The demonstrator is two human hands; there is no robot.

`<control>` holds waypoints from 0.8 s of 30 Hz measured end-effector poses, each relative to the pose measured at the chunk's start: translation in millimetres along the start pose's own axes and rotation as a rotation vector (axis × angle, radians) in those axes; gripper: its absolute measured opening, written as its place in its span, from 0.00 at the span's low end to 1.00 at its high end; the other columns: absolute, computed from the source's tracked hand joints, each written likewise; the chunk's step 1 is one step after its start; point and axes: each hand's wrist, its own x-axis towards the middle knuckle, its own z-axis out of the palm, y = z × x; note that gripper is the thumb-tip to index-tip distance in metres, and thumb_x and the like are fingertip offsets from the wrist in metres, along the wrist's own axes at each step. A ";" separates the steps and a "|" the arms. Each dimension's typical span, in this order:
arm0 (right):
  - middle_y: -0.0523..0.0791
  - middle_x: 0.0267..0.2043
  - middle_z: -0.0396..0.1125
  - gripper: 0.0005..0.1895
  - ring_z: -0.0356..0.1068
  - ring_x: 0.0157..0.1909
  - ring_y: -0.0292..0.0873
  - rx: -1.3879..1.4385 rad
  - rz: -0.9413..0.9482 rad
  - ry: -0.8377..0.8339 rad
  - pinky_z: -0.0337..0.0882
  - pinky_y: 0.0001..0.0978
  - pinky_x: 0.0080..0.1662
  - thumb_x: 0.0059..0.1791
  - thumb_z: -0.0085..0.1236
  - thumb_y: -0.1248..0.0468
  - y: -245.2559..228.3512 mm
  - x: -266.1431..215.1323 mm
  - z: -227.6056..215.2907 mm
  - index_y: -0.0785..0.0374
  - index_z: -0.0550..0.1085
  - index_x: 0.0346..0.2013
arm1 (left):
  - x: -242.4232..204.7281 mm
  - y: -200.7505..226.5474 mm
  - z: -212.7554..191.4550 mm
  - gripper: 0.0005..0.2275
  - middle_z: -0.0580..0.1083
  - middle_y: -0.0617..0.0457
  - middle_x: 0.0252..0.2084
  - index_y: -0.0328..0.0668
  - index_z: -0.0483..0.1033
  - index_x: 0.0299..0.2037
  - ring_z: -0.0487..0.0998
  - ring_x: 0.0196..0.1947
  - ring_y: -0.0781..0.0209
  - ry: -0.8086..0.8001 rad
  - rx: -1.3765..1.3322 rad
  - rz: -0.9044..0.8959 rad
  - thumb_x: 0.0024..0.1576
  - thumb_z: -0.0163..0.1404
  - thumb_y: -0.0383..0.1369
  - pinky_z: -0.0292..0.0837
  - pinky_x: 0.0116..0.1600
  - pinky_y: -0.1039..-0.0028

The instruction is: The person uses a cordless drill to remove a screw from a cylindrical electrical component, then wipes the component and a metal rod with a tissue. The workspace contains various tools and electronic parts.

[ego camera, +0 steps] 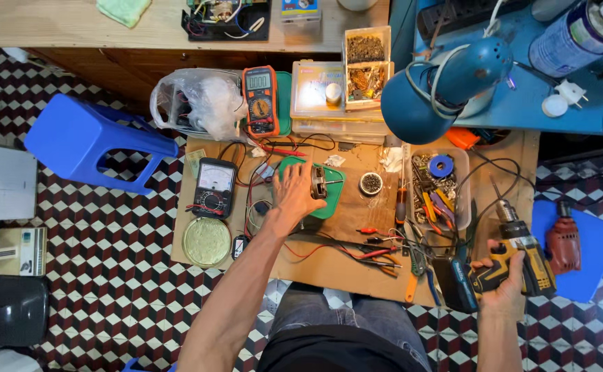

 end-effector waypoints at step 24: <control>0.46 0.45 0.73 0.22 0.69 0.42 0.38 -1.256 -0.131 0.370 0.67 0.29 0.45 0.49 0.68 0.57 -6.3 -22.7 53.9 0.67 0.78 0.53 | 0.5 -20.9 18.0 0.45 0.64 0.36 0.64 0.41 0.60 0.64 0.64 0.63 0.37 0.126 -0.205 0.164 0.33 0.70 0.32 0.66 0.62 0.50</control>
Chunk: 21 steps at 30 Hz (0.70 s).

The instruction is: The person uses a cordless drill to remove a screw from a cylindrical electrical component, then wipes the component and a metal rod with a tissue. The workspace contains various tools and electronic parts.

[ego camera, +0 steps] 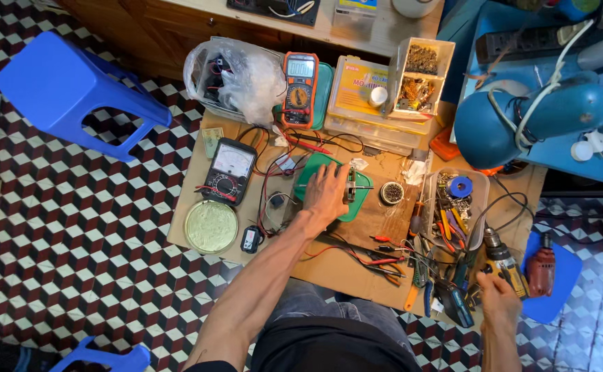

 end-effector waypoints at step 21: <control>0.46 0.43 0.75 0.18 0.71 0.43 0.37 0.001 -0.577 0.186 0.70 0.28 0.47 0.53 0.61 0.57 -249.4 2.9 18.0 0.67 0.78 0.52 | -55.6 35.4 -98.9 0.40 0.80 0.47 0.50 0.42 0.62 0.64 0.83 0.48 0.58 0.115 -0.705 -0.324 0.39 0.68 0.38 0.77 0.54 0.72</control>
